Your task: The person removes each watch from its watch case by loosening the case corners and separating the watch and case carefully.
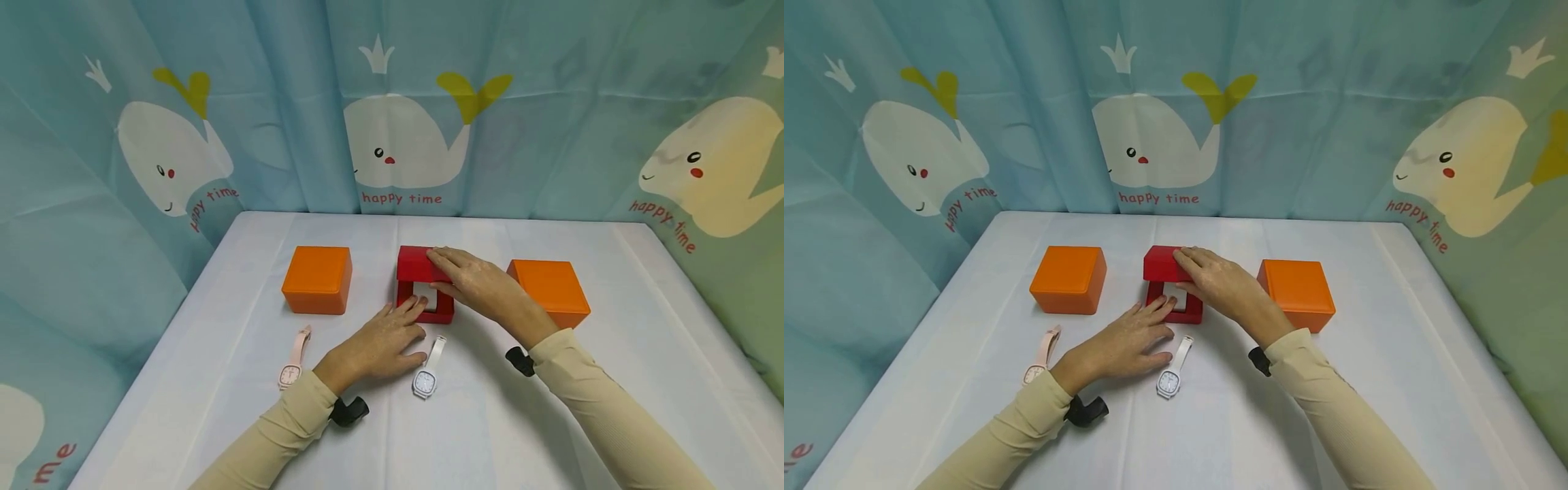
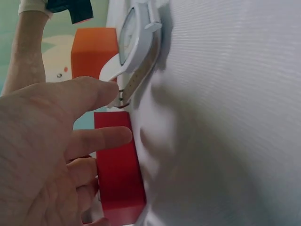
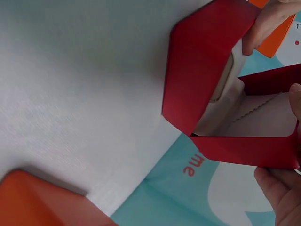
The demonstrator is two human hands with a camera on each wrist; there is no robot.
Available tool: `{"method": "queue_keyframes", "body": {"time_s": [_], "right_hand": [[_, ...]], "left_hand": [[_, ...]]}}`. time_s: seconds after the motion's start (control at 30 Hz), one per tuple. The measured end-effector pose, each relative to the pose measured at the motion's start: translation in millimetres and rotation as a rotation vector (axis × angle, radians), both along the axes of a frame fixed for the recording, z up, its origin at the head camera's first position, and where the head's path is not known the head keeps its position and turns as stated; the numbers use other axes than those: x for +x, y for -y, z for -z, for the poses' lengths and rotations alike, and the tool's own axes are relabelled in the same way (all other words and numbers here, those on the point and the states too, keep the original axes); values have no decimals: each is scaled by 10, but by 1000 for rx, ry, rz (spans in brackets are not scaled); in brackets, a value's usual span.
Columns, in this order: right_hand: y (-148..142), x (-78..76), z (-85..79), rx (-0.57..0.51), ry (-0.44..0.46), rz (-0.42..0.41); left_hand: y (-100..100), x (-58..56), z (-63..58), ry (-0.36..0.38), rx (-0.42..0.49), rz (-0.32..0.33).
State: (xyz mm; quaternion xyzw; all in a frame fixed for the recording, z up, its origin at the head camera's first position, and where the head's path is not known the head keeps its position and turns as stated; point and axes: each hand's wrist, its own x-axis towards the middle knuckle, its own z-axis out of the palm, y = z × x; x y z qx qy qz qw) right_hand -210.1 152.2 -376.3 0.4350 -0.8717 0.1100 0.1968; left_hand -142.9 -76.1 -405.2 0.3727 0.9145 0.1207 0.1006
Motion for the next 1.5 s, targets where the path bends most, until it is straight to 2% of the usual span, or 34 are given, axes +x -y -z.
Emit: {"method": "queue_keyframes", "body": {"time_s": [0.2, 0.4, 0.53, 0.67, 0.9, 1.07, 1.17, 1.5], "right_hand": [[-13, 26, 93, 8, -9, 4], [-2, 75, 174, 124, -122, -6], [-4, 82, 191, 180, -197, -18], [4, 89, 175, 214, -223, -15], [31, 109, 200, 193, -214, -23], [37, 121, 239, 174, -239, -24], [26, 122, 259, 164, -248, -17], [19, 154, 333, 167, -289, -9]], "left_hand": [[-22, -4, 50, -35, -4, -7], [-33, -20, 76, -104, -31, -19], [-18, -24, 69, -65, -36, -33], [0, -19, 76, -38, -46, -49], [40, 68, 131, -57, -19, -36], [106, 151, 143, -56, 39, -32], [145, 173, 120, -62, 78, -27], [223, 226, 107, -127, 102, -55]]}}
